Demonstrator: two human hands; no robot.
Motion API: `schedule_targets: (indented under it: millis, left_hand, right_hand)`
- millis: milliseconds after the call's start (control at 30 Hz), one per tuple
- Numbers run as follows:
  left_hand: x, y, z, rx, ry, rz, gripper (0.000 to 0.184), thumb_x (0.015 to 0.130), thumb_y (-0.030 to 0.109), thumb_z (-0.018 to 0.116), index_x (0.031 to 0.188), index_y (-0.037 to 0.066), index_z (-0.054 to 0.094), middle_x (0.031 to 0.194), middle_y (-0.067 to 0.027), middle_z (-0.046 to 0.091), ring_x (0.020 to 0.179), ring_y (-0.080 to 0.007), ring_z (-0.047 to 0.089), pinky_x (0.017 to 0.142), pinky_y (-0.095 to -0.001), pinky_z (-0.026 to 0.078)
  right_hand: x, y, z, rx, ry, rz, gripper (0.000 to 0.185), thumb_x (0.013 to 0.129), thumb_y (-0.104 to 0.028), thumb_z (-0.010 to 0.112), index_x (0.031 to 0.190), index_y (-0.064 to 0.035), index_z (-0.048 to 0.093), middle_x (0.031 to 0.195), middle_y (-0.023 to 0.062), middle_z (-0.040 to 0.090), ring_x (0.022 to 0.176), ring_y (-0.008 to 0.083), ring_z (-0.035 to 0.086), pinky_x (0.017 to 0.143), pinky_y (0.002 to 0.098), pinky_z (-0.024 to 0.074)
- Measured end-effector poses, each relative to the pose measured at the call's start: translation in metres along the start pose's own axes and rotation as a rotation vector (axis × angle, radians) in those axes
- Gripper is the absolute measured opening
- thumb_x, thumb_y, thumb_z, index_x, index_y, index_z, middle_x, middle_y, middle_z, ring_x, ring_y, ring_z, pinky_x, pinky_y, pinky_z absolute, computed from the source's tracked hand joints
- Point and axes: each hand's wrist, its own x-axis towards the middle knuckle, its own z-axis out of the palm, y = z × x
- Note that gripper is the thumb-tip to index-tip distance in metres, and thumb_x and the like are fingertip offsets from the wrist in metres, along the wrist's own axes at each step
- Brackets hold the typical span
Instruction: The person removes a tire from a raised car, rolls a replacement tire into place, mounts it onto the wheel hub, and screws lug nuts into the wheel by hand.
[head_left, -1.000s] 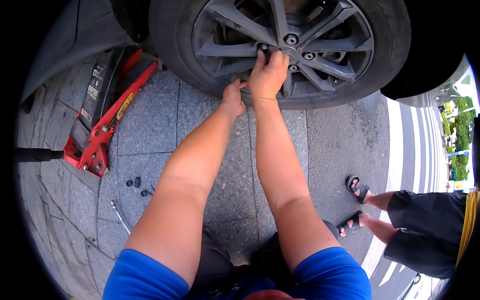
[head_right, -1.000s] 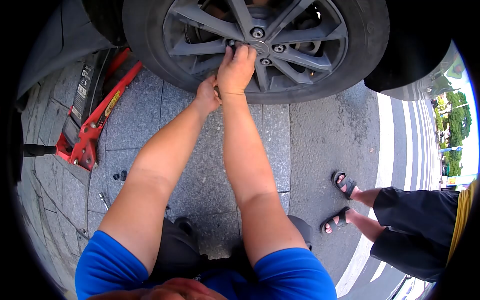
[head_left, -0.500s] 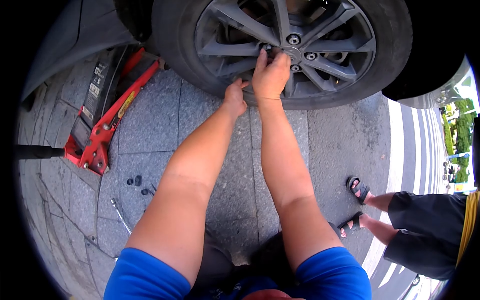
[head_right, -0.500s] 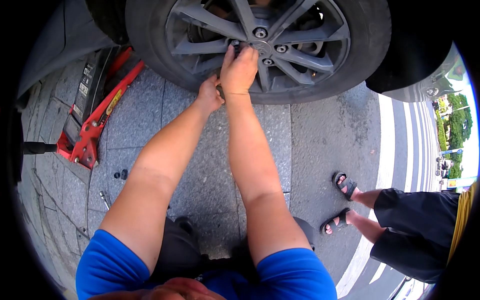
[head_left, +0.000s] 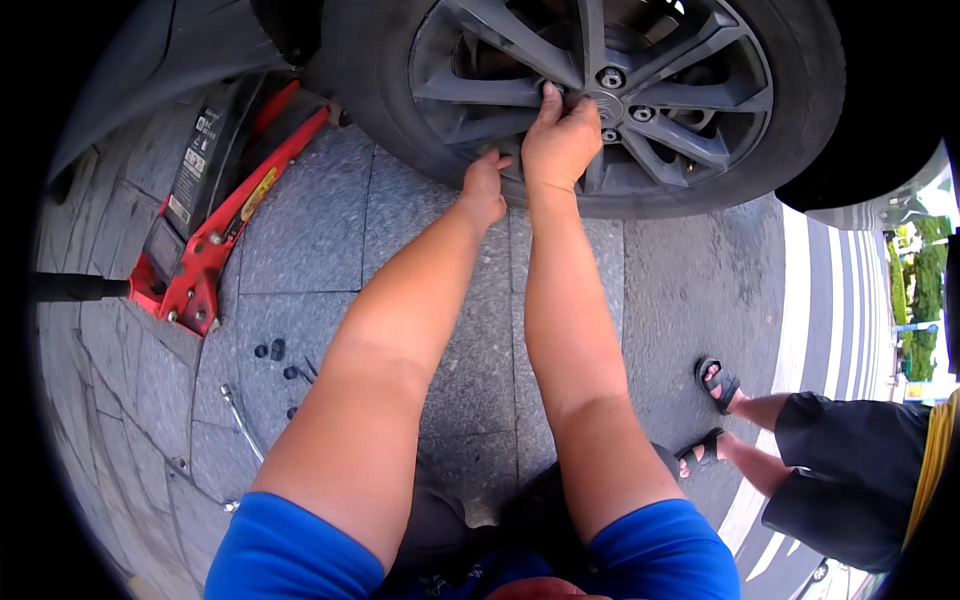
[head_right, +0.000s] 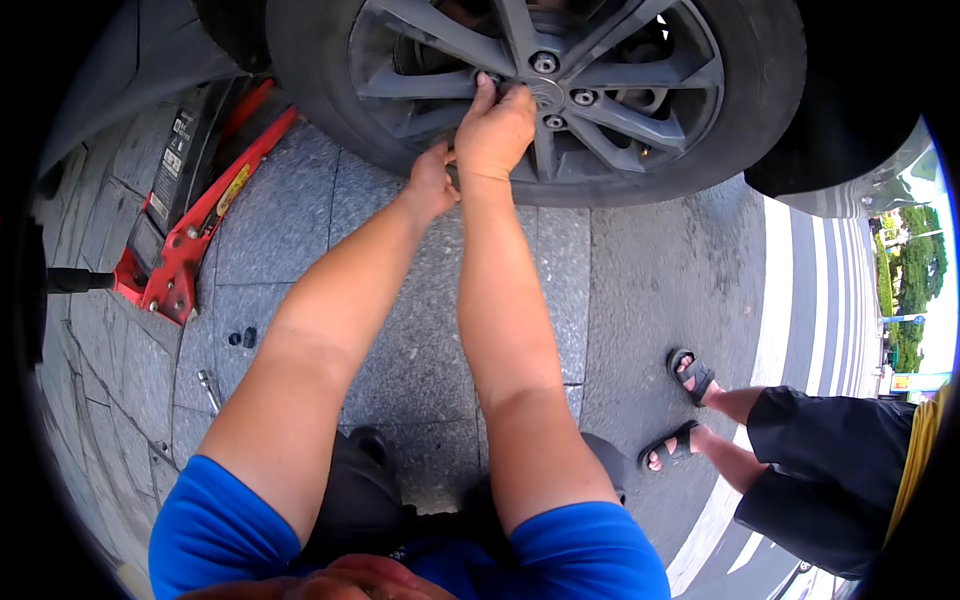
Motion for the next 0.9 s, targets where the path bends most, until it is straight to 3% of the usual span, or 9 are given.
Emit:
schedule_targets:
  millis: [100, 167, 367, 500, 567, 633, 700, 900]
  left_hand:
    - [0.004, -0.001, -0.004, 0.005, 0.009, -0.014, 0.046, 0.098, 0.039, 0.043, 0.12, 0.001, 0.059, 0.148, -0.0119, 0.038, 0.142, -0.0202, 0.017, 0.114, -0.0383, 0.008]
    - [0.0, 0.001, -0.002, -0.005, 0.005, -0.022, 0.046, 0.098, 0.038, 0.043, 0.121, 0.001, 0.058, 0.149, -0.0123, 0.037, 0.143, -0.0207, 0.014, 0.115, -0.0391, 0.006]
    - [0.007, -0.003, -0.003, 0.024, 0.039, -0.018, 0.046, 0.098, 0.038, 0.044, 0.122, 0.0, 0.057, 0.152, -0.0136, 0.033, 0.145, -0.0212, 0.011, 0.115, -0.0395, 0.004]
    - [0.023, -0.006, -0.014, -0.072, -0.103, -0.02, 0.046, 0.098, 0.038, 0.044, 0.119, 0.0, 0.059, 0.151, -0.015, 0.034, 0.144, -0.0218, 0.012, 0.114, -0.0398, 0.006]
    - [0.019, -0.006, -0.013, -0.126, -0.157, -0.05, 0.045, 0.097, 0.037, 0.044, 0.118, 0.0, 0.059, 0.151, -0.015, 0.034, 0.144, -0.0221, 0.012, 0.114, -0.0401, 0.005]
    - [0.011, -0.003, -0.004, -0.01, -0.009, -0.012, 0.043, 0.097, 0.036, 0.044, 0.116, 0.001, 0.06, 0.15, -0.0151, 0.035, 0.143, -0.0219, 0.014, 0.114, -0.0398, 0.006]
    - [0.007, -0.002, -0.001, 0.0, 0.01, -0.014, 0.043, 0.097, 0.036, 0.045, 0.116, 0.001, 0.06, 0.149, -0.0148, 0.036, 0.143, -0.0216, 0.014, 0.114, -0.0396, 0.006]
    - [0.012, -0.004, -0.007, -0.016, -0.028, -0.018, 0.043, 0.097, 0.037, 0.045, 0.117, 0.001, 0.06, 0.149, -0.0136, 0.036, 0.143, -0.0211, 0.012, 0.114, -0.0403, 0.005]
  right_hand:
    - [0.002, -0.002, -0.004, -0.026, -0.009, -0.016, 0.032, 0.085, -0.027, 0.071, 0.08, 0.0018, 0.058, 0.071, 0.0172, 0.064, 0.067, 0.036, 0.062, 0.064, 0.0432, 0.0486]
    - [0.002, -0.01, -0.008, 0.111, -0.017, 0.161, 0.031, 0.086, -0.026, 0.072, 0.085, 0.0019, 0.057, 0.072, 0.0164, 0.065, 0.066, 0.0339, 0.063, 0.063, 0.0412, 0.0491]
    - [-0.006, 0.006, 0.002, 0.131, 0.037, -0.016, 0.028, 0.085, -0.023, 0.072, 0.089, -0.0001, 0.058, 0.071, 0.0132, 0.064, 0.063, 0.0296, 0.062, 0.062, 0.0382, 0.0493]
    - [-0.003, 0.013, 0.001, 0.043, 0.004, -0.134, 0.026, 0.083, -0.021, 0.074, 0.087, -0.0007, 0.059, 0.071, 0.0118, 0.063, 0.062, 0.0275, 0.061, 0.06, 0.0363, 0.0491]
    - [-0.005, 0.013, 0.001, 0.038, -0.032, -0.089, 0.025, 0.084, -0.021, 0.072, 0.088, -0.001, 0.058, 0.073, 0.0123, 0.061, 0.066, 0.0304, 0.06, 0.062, 0.0394, 0.0484]
    - [-0.005, 0.007, -0.001, 0.035, -0.061, -0.047, 0.024, 0.084, -0.021, 0.071, 0.089, -0.0014, 0.057, 0.076, 0.0129, 0.06, 0.071, 0.0332, 0.06, 0.064, 0.0425, 0.0477]
    - [-0.008, 0.002, -0.002, 0.188, -0.053, 0.055, 0.025, 0.084, -0.022, 0.071, 0.088, -0.0015, 0.057, 0.076, 0.0132, 0.06, 0.071, 0.0341, 0.06, 0.063, 0.0427, 0.0476]
    - [-0.003, 0.009, 0.0, 0.065, -0.053, 0.005, 0.026, 0.084, -0.022, 0.072, 0.088, -0.0016, 0.057, 0.078, 0.0127, 0.062, 0.07, 0.033, 0.06, 0.064, 0.0418, 0.0481]
